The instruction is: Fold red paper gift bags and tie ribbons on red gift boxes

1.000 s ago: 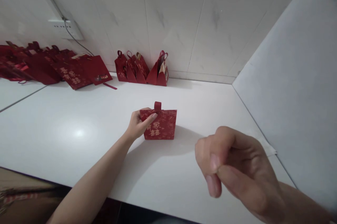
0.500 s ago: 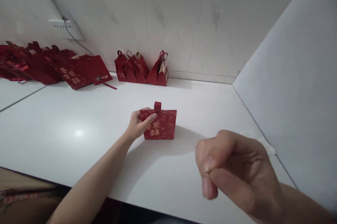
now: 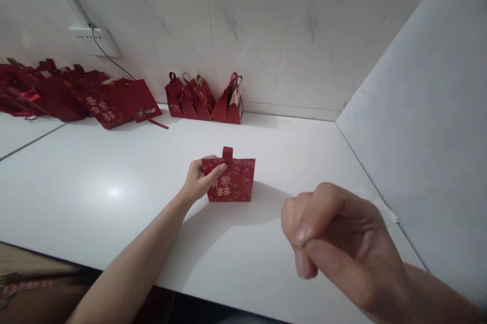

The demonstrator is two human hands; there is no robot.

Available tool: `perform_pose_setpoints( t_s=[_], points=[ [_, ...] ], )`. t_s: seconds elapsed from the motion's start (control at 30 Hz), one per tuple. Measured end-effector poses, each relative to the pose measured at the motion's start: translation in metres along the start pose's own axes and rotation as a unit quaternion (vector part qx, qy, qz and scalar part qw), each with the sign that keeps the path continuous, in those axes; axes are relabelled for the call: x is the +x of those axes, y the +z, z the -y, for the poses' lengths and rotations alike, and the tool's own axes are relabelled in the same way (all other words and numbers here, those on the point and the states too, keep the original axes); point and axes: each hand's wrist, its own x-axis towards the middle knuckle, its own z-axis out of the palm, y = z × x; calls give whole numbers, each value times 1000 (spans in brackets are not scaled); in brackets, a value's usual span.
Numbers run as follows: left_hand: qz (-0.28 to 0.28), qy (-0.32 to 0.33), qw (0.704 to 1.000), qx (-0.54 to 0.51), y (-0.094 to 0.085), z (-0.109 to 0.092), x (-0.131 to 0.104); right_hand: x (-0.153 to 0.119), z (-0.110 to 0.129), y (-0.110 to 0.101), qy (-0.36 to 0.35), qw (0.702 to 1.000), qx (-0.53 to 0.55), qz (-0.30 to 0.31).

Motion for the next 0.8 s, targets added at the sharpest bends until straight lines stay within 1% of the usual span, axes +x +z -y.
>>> perform_pose_setpoints(
  t_s=[0.17, 0.23, 0.33, 0.53, 0.67, 0.8],
  points=[
    [6, 0, 1000, 2, -1, 0, 0, -3, -6, -10, 29, 997, 69, 14],
    [8, 2, 1000, 2, -2, -1, -1, -2, -6, -14, 24, 995, 92, 25],
    [10, 6, 1000, 0, -2, -1, -1, 2, -6, -18, 15, 994, 99, 34],
    [12, -3, 1000, -6, -1, 1, -1, -1, -10, -15, 3, 991, 116, 61],
    [16, 2, 1000, 1, -2, 1, -1, -3, -11, -12, 9, 991, 120, 65],
    [16, 8, 1000, 5, -2, 0, 0, -2, -11, -12, -1, 991, 118, 66]
  ],
)
